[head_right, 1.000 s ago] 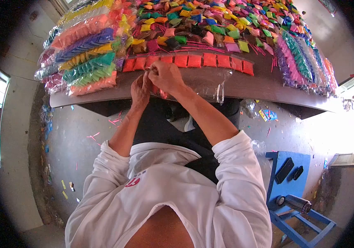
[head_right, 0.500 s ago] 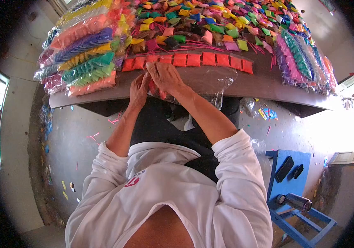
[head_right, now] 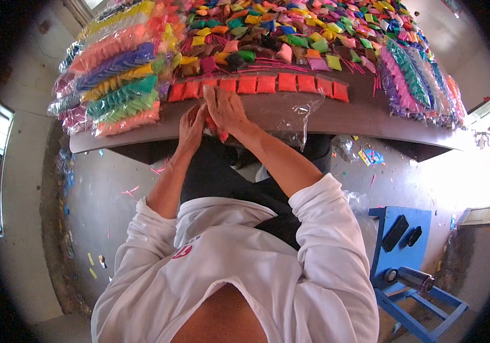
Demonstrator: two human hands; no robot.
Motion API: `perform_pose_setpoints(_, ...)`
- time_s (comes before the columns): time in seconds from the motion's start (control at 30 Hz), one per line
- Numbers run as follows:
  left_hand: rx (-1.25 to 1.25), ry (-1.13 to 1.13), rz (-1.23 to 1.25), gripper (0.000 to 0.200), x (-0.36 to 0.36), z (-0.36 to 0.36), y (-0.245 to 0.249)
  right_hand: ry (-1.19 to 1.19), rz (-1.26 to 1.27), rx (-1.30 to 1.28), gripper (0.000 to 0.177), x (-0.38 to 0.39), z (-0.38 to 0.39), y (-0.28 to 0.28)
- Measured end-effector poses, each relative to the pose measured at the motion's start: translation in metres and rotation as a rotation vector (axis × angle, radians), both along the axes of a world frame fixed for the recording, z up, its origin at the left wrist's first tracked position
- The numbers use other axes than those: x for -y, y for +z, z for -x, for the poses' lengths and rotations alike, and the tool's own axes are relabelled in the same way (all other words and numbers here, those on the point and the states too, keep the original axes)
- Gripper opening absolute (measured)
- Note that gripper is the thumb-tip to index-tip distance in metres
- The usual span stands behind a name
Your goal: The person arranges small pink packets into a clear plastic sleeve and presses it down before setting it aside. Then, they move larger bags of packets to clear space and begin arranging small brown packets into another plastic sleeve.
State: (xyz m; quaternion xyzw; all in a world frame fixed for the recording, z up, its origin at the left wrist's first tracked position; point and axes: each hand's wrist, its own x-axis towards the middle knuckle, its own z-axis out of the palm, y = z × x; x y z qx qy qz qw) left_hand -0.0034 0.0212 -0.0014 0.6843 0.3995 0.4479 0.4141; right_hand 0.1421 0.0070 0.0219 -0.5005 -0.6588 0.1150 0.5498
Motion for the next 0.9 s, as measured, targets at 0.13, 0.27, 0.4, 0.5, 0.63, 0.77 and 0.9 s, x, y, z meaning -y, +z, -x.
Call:
perform_pose_setpoints(0.13,-0.053,-0.026,-0.048,0.048,0.001,0.004,0.003,-0.116,0.031,0.059,0.046,-0.003,0.003,-0.003)
perform_pose_setpoints(0.27,-0.078,-0.015,-0.107,0.050,0.003,0.005,0.004,-0.150,-0.066,0.111,0.043,0.003,0.004,-0.001)
perform_pose_setpoints(0.4,-0.053,-0.028,-0.120,0.050,0.002,0.004,0.002,-0.096,-0.100,0.111,0.039,-0.002,0.001,-0.002)
perform_pose_setpoints(0.5,-0.039,-0.042,-0.062,0.050,0.005,0.004,0.006,-0.061,-0.099,0.136,0.043,-0.006,-0.001,-0.011)
perform_pose_setpoints(0.63,-0.071,-0.008,-0.099,0.048,0.005,0.004,0.004,0.020,0.097,-0.023,0.052,-0.010,-0.007,0.001)
perform_pose_setpoints(0.77,-0.075,-0.016,-0.155,0.047,0.002,0.002,-0.004,0.025,0.166,-0.094,0.058,-0.019,-0.013,0.010)
perform_pose_setpoints(0.9,-0.063,-0.040,-0.116,0.047,0.004,0.004,0.003,0.012,0.206,-0.076,0.061,-0.030,-0.008,0.001)
